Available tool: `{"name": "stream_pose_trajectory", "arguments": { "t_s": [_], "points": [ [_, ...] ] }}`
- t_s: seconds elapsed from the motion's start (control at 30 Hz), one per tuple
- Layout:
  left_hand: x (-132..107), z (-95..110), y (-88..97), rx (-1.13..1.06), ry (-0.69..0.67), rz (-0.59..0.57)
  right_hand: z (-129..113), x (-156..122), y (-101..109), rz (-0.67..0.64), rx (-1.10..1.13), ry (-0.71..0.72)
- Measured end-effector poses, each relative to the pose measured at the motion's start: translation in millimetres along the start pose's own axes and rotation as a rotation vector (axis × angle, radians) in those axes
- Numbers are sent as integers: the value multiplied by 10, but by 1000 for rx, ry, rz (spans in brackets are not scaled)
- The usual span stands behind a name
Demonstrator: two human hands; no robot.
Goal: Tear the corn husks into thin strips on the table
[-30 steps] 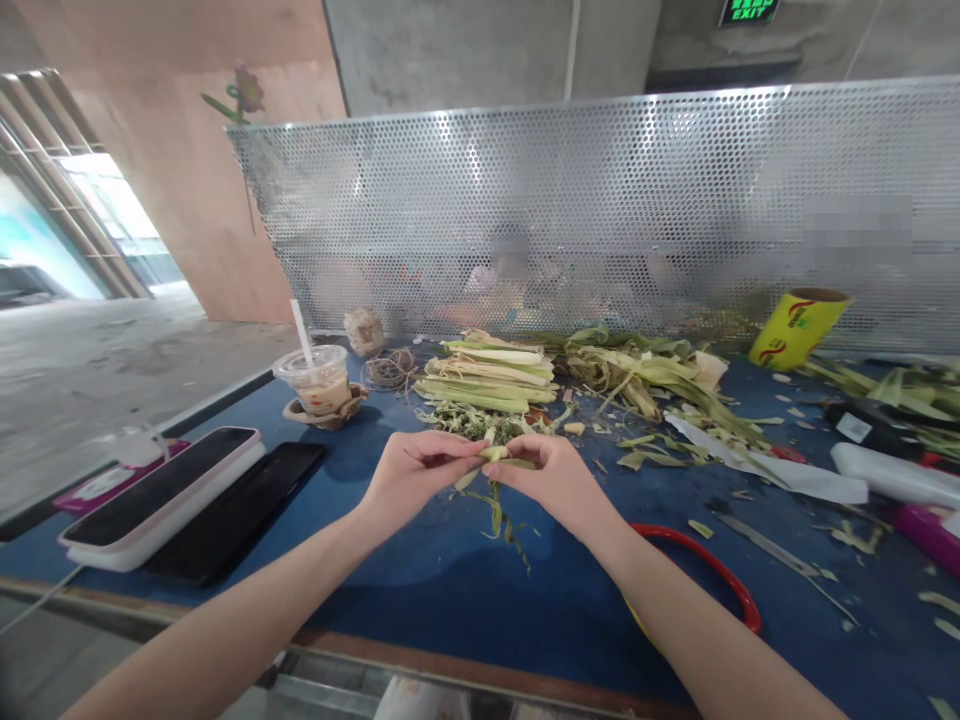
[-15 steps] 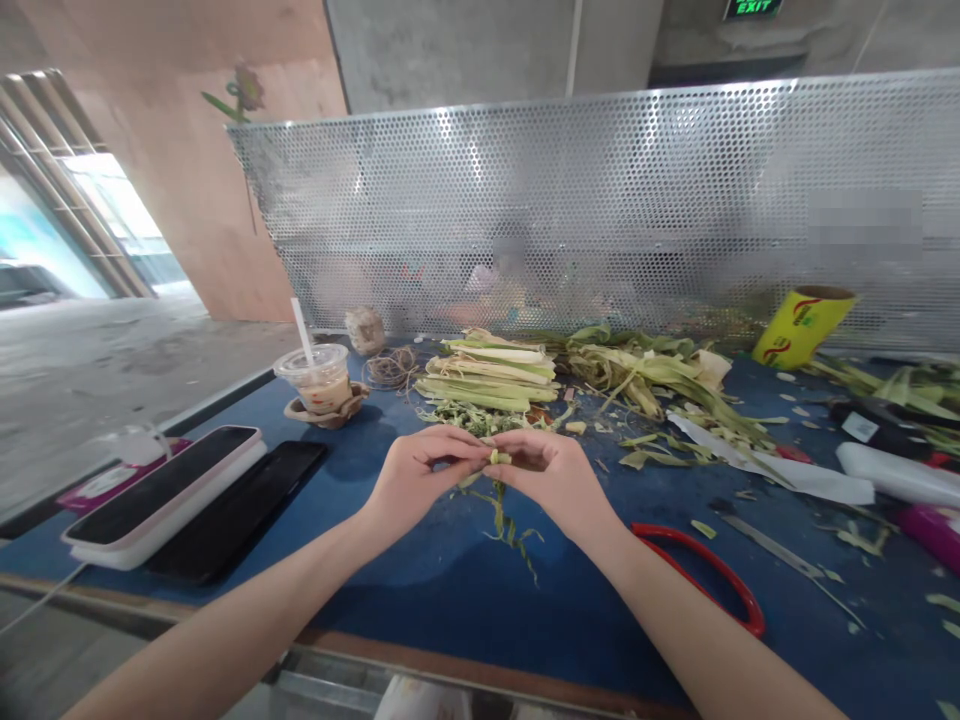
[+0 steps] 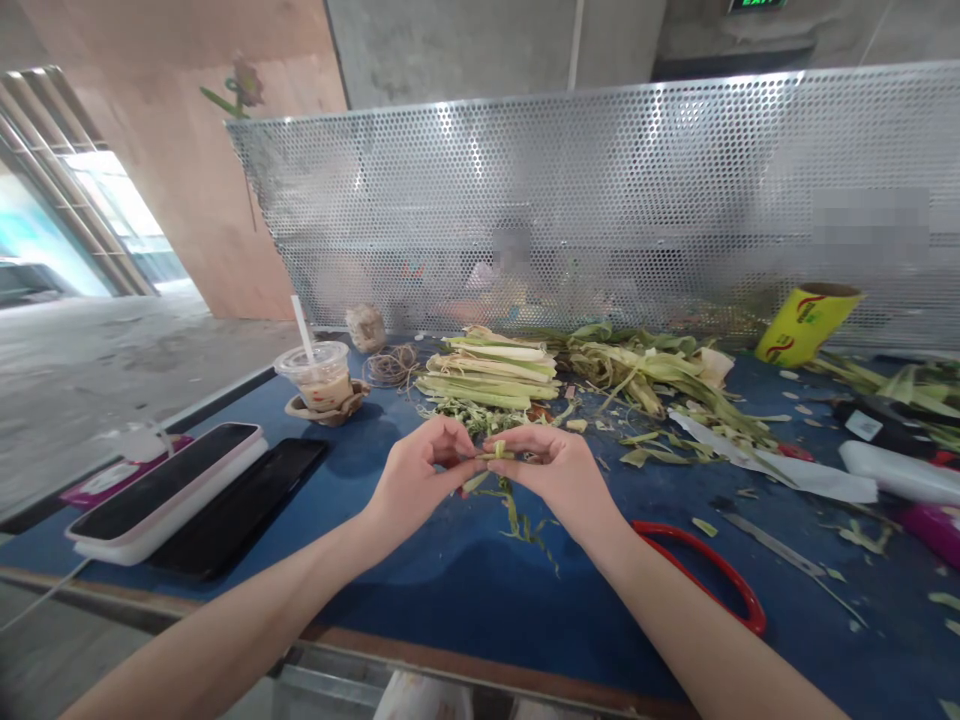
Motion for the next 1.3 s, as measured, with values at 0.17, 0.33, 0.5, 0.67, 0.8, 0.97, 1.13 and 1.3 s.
{"name": "stream_pose_trajectory", "arguments": {
  "t_s": [0.17,0.33,0.5,0.67,0.8,0.97,1.13,1.3],
  "points": [
    [1,6,-17,-28,-14,-1,41,6,-8,-3,111,-61],
    [-15,-7,-23,9,-3,-12,18,2,-11,-3,105,-79],
    [-31,-9,-51,28,3,-29,-17,9,50,65,21,-87],
    [22,-52,-110,-143,80,-94,-73,17,50,44,24,-13],
    [40,-156,-199,-264,222,-183,-128,22,52,6,-12,98],
    [22,-214,-195,-308,276,-159,-132,36,5,-34,-42,113],
    [34,-209,-173,-215,207,-143,-234,28,10,-5,-165,189],
    [65,58,-68,19,-27,-138,-244,-2,35,-9,-245,171]
  ]
}}
Point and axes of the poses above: each hand's wrist, its own x-axis towards the middle knuckle, its own y-axis out of the back of the hand, z = x × y, the point moved 10 cm from there along x, towards the middle knuckle
